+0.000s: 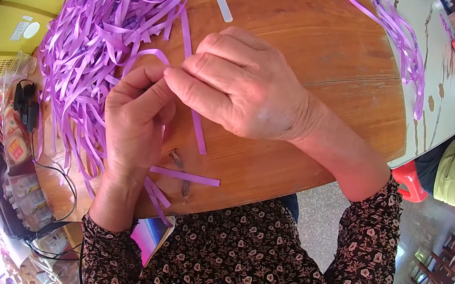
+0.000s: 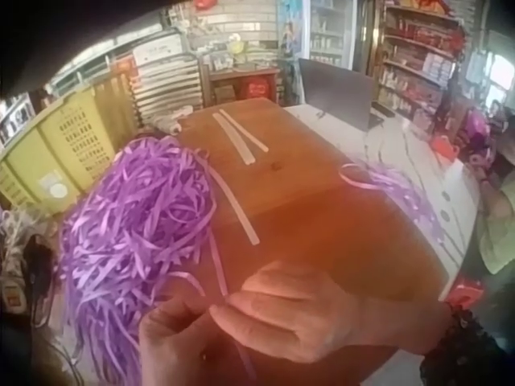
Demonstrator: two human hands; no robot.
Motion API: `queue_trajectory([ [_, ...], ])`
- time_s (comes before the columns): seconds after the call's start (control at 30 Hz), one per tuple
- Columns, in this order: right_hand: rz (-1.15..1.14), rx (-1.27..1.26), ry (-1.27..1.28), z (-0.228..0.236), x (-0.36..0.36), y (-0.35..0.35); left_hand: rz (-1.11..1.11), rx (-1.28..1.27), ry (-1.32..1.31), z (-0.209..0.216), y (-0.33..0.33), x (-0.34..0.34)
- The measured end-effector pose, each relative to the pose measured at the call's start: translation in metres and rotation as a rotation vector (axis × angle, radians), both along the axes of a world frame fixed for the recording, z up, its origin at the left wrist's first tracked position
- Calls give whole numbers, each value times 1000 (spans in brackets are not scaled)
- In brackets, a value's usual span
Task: The person ties knots in purple ribbons by hand, working through them one at a time from a large pile. They pull a ribbon, fold and knot it, and then slide the finished piece onto a plastic tube.
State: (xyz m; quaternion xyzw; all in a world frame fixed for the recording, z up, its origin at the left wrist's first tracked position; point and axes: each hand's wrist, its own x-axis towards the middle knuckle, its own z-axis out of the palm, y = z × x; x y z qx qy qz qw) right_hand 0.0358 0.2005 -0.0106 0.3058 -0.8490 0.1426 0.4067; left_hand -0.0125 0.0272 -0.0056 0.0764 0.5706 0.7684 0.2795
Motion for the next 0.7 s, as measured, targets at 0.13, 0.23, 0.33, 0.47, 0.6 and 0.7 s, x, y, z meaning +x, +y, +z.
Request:
queue_trajectory([
  [0.13,65,5,54,-2,-4,5,-118,99,-173,-2,-3,-6],
  [0.23,99,4,76,-1,-4,9,-126,62,-175,1,-1,-6],
  [0.33,106,22,89,1,-2,13,-153,14,-154,1,-1,-6],
  [0.47,53,-24,-29,8,0,18,-166,-13,-112,4,-1,-2],
  [0.6,3,-243,-186,5,1,13,-122,-42,-70,4,2,0],
  [0.7,35,-388,-343,10,5,7,-69,-26,-39,5,4,1],
])
